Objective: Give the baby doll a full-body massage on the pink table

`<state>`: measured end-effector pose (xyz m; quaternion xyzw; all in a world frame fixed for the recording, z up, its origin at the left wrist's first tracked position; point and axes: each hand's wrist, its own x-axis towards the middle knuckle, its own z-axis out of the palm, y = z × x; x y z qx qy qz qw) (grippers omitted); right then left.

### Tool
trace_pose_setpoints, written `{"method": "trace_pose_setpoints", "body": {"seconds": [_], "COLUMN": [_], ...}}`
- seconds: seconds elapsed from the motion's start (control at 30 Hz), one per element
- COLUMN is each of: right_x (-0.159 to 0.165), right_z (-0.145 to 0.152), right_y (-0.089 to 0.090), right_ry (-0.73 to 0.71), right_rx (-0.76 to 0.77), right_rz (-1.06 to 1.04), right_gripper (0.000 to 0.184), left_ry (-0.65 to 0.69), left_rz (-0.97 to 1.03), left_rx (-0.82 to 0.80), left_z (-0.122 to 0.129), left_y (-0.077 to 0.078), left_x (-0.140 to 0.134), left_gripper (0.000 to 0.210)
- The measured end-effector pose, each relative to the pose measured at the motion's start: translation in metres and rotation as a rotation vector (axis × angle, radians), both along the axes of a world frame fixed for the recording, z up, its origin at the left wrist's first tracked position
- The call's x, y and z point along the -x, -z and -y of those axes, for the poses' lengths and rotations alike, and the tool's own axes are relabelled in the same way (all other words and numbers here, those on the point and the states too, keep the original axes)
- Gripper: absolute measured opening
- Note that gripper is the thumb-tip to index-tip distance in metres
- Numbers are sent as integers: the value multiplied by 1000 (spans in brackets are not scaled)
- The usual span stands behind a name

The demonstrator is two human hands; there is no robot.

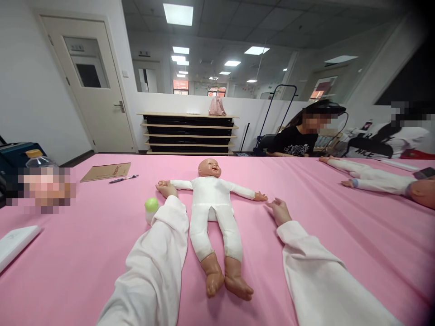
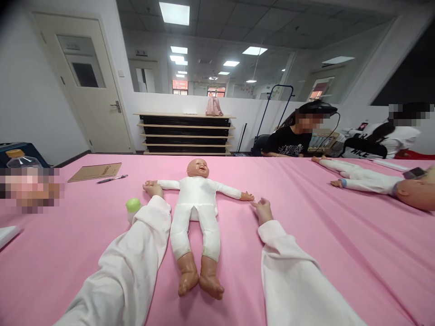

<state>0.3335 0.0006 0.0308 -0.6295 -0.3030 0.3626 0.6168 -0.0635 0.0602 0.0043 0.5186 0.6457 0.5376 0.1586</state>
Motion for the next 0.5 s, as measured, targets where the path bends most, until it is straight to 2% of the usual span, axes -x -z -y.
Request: {"method": "trace_pose_setpoints", "body": {"seconds": [0.03, 0.1, 0.17, 0.23, 0.3, 0.33, 0.37, 0.43, 0.5], "right_x": [5, 21, 43, 67, 89, 99, 108, 120, 123], "right_z": [21, 75, 135, 189, 225, 236, 241, 243, 239], "right_y": [-5, -17, -25, -24, -11, -1, 10, 30, 41], "right_ry": [-65, -507, -942, -1147, -1145, -1103, -1003, -758, -590], "right_rx": [22, 75, 60, 54, 76, 77, 62, -24, -132], "right_rz": [26, 219, 410, 637, 834, 908, 961, 982, 946], "right_gripper": [53, 51, 61, 76, 92, 93, 90, 69, 54], "left_ry": [-100, -301, -431, -505, -544, -556, -563, -570, -578], "left_rz": [64, 208, 324, 409, 460, 475, 484, 495, 511], "left_rx": [12, 28, 27, 10, -19, -35, -52, -80, -96], "left_z": [0, 2, 4, 6, 8, 9, 10, 11, 11], "left_y": [0, -1, -3, -6, -9, -11, -12, -13, -12], "left_x": [0, -2, -5, -8, -11, -11, -12, -11, -10], "left_gripper": [37, 42, 46, 47, 44, 42, 40, 35, 33]}}
